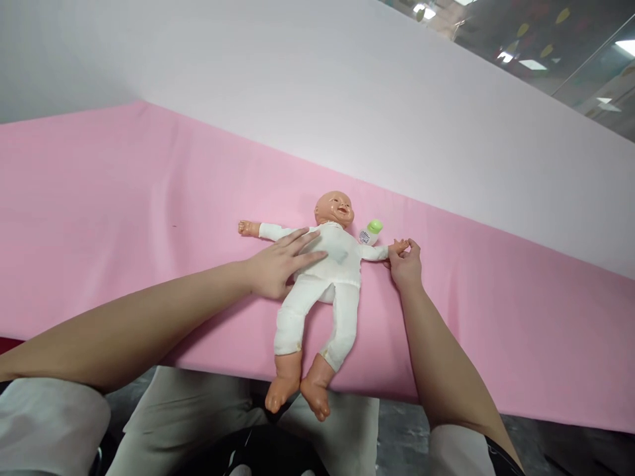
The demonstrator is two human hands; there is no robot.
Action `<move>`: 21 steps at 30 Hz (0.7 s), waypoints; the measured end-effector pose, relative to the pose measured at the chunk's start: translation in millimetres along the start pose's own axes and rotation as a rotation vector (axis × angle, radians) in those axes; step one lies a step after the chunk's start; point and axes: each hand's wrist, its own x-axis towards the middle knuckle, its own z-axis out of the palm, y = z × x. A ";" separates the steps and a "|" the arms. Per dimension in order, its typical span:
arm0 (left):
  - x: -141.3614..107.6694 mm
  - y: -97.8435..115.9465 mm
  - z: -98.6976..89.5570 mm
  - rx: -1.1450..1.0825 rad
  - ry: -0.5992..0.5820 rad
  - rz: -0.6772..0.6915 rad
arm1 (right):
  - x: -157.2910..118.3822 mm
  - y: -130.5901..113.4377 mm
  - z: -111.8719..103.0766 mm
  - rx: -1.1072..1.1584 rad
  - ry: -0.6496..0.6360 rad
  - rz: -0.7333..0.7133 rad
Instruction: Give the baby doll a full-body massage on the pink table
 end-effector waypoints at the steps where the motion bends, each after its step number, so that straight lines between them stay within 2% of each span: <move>1: 0.3 4.8 -0.7 -0.010 -0.008 0.039 | -0.6 -1.5 0.5 0.007 0.000 0.013; 5: 2.0 27.0 -2.4 -0.076 0.021 0.172 | -5.3 -9.1 0.4 0.033 0.006 -0.014; 9: 1.8 39.3 0.7 -0.151 0.012 0.205 | -20.2 -24.5 1.8 -0.054 0.080 -0.203; 11: 1.3 37.7 2.9 -0.151 0.096 0.154 | -31.7 -35.3 6.3 -0.083 0.106 -0.306; 14: 2.8 30.2 5.0 -0.110 0.341 0.034 | -48.4 -50.0 18.5 -0.081 0.084 -0.446; 16: 6.4 24.3 5.7 -0.101 0.455 -0.050 | -56.0 -55.9 28.0 -0.125 0.039 -0.536; 18: 11.8 17.8 6.4 -0.110 0.477 -0.123 | -60.2 -57.9 36.6 -0.200 -0.013 -0.662; 21: 20.6 8.1 7.7 -0.124 0.399 -0.220 | -62.4 -57.3 45.0 -0.317 -0.119 -0.878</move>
